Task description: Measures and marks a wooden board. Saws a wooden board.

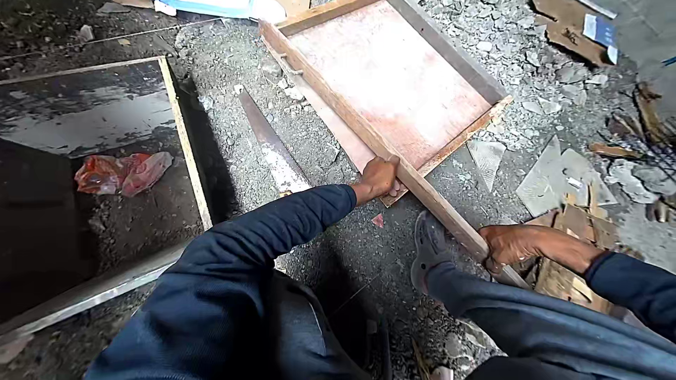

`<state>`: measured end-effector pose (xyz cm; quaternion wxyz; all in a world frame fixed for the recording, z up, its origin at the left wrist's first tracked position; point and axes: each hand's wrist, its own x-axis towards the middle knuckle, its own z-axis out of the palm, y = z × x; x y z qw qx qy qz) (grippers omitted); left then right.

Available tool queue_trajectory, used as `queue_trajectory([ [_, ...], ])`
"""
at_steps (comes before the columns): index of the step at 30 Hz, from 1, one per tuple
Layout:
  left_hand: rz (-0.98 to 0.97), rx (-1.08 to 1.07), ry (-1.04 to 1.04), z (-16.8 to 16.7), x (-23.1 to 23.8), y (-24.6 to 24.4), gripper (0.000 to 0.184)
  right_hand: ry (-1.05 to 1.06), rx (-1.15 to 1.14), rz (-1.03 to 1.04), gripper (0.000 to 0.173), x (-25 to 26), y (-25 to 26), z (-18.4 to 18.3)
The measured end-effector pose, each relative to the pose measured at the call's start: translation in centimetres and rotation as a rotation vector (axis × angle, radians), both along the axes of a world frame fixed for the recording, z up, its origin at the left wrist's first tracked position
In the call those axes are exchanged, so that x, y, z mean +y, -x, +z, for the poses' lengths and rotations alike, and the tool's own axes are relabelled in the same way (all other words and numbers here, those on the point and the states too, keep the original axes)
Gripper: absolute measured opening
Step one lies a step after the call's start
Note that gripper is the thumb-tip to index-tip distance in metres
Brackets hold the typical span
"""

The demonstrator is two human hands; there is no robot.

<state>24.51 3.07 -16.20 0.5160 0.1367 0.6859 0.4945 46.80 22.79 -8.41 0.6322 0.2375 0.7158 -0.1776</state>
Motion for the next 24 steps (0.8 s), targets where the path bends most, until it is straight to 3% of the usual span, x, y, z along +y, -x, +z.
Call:
queue_trajectory([
  [5, -0.015, -0.018, 0.028, -1.1, 0.6, 1.1, 0.066, -0.015, 0.029, 0.235, 0.035, -0.2, 0.2, 0.5],
  [10, -0.262, 0.108, 0.081, -0.3, -1.0, 6.3, 0.089, 0.024, 0.260, 0.148, 0.031, 1.6, -2.2, 2.3],
  [13, -0.018, 0.174, 0.192, -1.1, -2.1, 10.9, 0.099, 0.035, 0.318, 0.095, 0.028, 1.8, -3.4, 2.0],
  [16, 0.337, 0.025, 0.097, -1.9, -2.1, 13.8, 0.091, 0.042, 0.313, 0.030, 0.027, 1.2, -2.9, 2.0],
  [21, 0.504, -0.043, -0.086, -1.9, -0.8, 14.0, 0.057, 0.048, 0.271, -0.036, 0.024, 0.1, -1.6, 1.2],
  [24, 0.529, -0.052, -0.096, -2.3, -0.7, 13.5, 0.051, 0.084, 0.212, -0.027, 0.026, -1.8, -1.1, 0.8],
])
